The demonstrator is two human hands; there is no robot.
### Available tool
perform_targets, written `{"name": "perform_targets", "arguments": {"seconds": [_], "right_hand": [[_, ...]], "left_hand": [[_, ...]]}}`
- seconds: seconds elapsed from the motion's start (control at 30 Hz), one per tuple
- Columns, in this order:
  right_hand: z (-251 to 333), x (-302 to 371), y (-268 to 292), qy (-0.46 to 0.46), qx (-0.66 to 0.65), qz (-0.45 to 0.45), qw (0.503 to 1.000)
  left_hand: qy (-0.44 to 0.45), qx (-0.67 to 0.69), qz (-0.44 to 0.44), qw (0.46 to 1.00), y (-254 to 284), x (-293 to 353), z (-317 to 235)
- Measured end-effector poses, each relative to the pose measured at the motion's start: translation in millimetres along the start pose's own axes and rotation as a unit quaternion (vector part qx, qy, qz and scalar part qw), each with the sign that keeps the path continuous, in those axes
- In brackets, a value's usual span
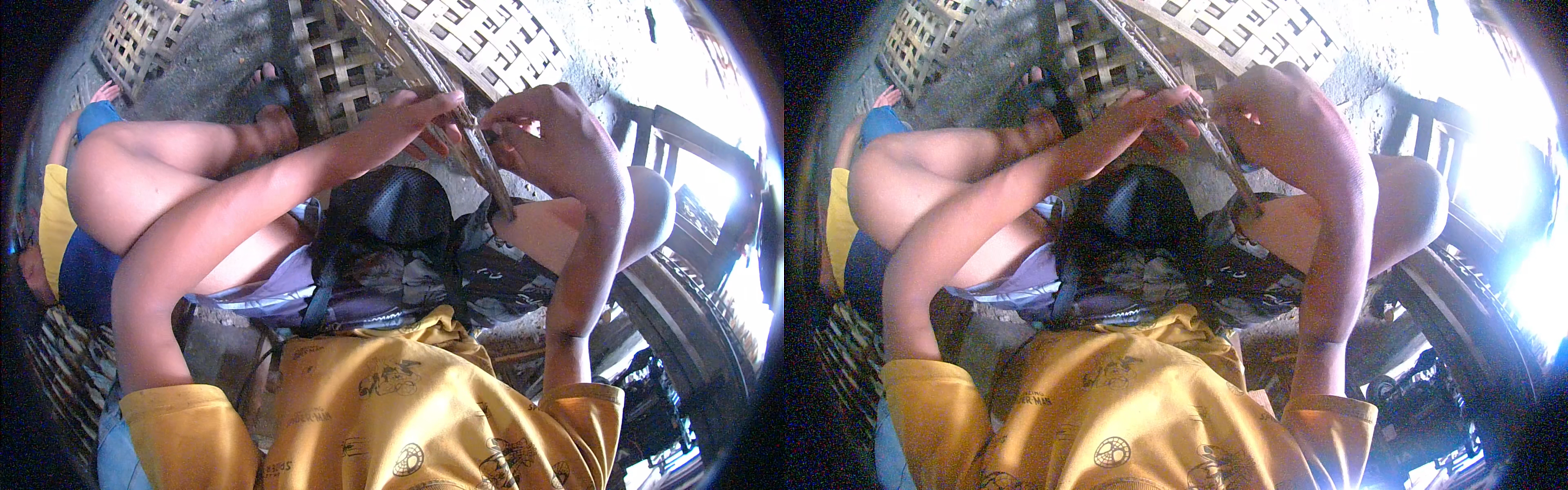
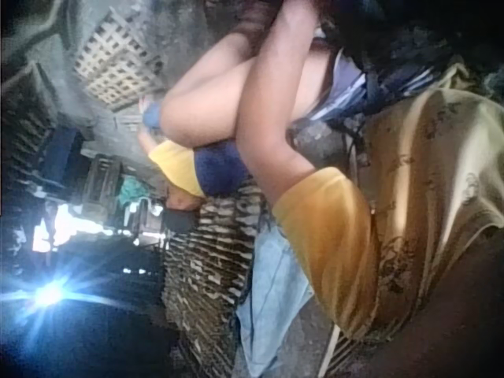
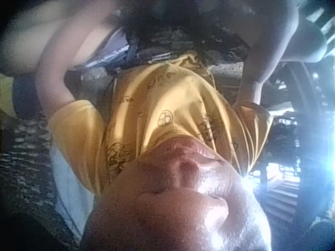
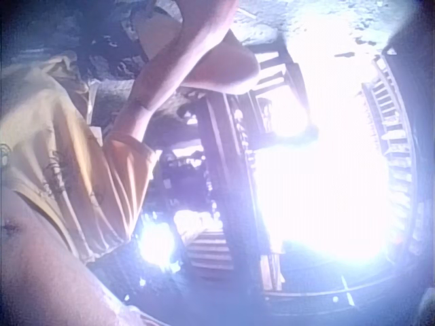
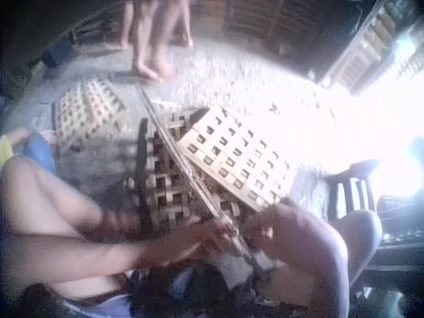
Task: The person sits on the floor and assembles a wooden lattice panel by hand, fitting thin wooden strips into a grid pattern. They adjust and secure the strips to form a finished lattice structure.
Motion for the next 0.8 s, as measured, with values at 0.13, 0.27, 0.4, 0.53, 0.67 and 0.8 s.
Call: {"name": "perform_targets", "arguments": {"seconds": [0.13, 0.27, 0.4, 0.53, 0.67, 0.8], "right_hand": [[9.6, -0.5, 1.1, -0.029, 0.022, 0.025, 0.999], [9.0, 2.3, -0.5, -0.033, 0.013, 0.054, 0.998], [3.5, 15.3, -2.9, -0.016, 0.007, 0.013, 1.000], [-2.8, 23.4, -1.9, -0.026, 0.006, 0.010, 1.000], [-4.9, 18.8, 0.3, -0.025, 0.001, 0.005, 1.000], [0.6, 13.5, -1.7, -0.001, -0.012, -0.037, 0.999]], "left_hand": [[-0.009, -0.001, 0.004, 1.000, 2.0, -2.8, 1.1], [-0.005, -0.012, -0.015, 1.000, 2.1, -5.0, 1.6], [-0.003, 0.003, -0.059, 0.998, -1.9, -1.1, -7.6], [0.001, -0.011, -0.089, 0.996, 3.0, -1.4, -17.0], [0.003, -0.011, -0.109, 0.994, 8.0, 0.7, -27.9], [-0.004, -0.002, -0.135, 0.991, 15.0, -2.0, -30.0]]}}
Point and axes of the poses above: each hand's wrist, its own x-axis away from the middle knuckle, its own y-axis out of the back of the hand, z = x × y, the point moved 3 cm from there along -x, towards the middle knuckle, and after that the axes turned 5 degrees about -x, right-handed, at the moved point
